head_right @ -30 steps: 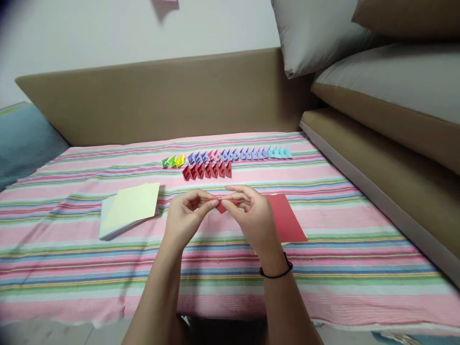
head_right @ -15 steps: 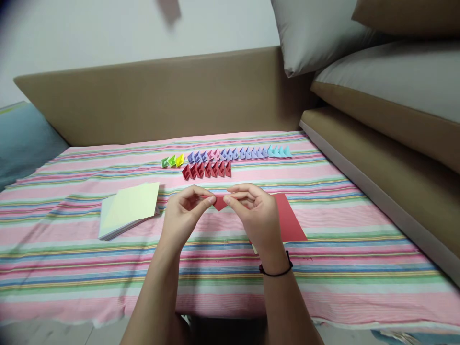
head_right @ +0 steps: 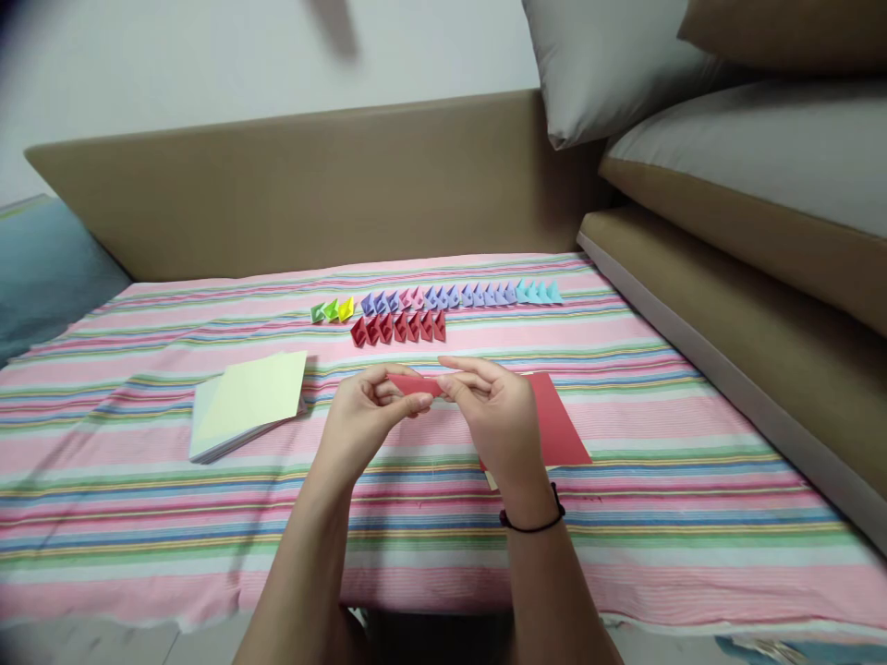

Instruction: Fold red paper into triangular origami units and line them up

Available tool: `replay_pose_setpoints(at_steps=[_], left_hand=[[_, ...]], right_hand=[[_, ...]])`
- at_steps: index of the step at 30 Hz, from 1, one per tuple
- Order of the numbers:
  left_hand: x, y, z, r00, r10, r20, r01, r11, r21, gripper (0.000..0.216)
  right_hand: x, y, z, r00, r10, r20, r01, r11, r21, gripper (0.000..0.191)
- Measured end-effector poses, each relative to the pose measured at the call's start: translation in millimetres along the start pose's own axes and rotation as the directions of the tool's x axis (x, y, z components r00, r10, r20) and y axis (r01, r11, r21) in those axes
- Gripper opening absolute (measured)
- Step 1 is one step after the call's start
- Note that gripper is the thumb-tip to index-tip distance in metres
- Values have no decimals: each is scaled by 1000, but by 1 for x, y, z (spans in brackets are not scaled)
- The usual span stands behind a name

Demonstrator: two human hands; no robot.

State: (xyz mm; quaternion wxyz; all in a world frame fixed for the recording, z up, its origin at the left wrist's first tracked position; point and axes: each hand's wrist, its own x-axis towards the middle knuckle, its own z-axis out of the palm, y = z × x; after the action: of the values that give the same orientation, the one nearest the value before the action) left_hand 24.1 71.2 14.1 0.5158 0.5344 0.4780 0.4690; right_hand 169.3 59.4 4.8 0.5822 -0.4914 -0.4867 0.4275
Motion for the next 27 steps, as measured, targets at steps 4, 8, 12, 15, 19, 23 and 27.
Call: replay_pose_setpoints(at_steps=[4, 8, 12, 15, 19, 23, 27], left_hand=[[2, -2, -1, 1000, 17, 5, -17, 999, -33, 20], [2, -2, -1, 997, 60, -57, -61, 998, -16, 18], [4, -4, 1, 999, 45, -1, -45, 993, -111, 24], [4, -4, 3, 1000, 8, 24, -4, 989, -150, 32], [3, -2, 4, 1000, 2, 18, 1, 988, -155, 32], [1, 0, 6, 998, 11, 55, 0, 979, -202, 26], [2, -1, 3, 997, 76, 4, -75, 990, -122, 25]], right_hand=[[0, 0, 3, 1000, -15, -25, 15, 1000, 9, 23], [1, 1, 6, 998, 26, 66, -30, 997, 70, 27], [2, 4, 2, 997, 4, 75, -8, 999, 50, 30], [2, 5, -3, 997, -5, 71, 3, 1000, 29, 31], [3, 5, -4, 997, 4, 74, -6, 999, 32, 29], [4, 6, -2, 1000, 7, 2, -7, 996, 86, 26], [5, 6, 0, 996, 52, 67, -60, 990, 130, 22]])
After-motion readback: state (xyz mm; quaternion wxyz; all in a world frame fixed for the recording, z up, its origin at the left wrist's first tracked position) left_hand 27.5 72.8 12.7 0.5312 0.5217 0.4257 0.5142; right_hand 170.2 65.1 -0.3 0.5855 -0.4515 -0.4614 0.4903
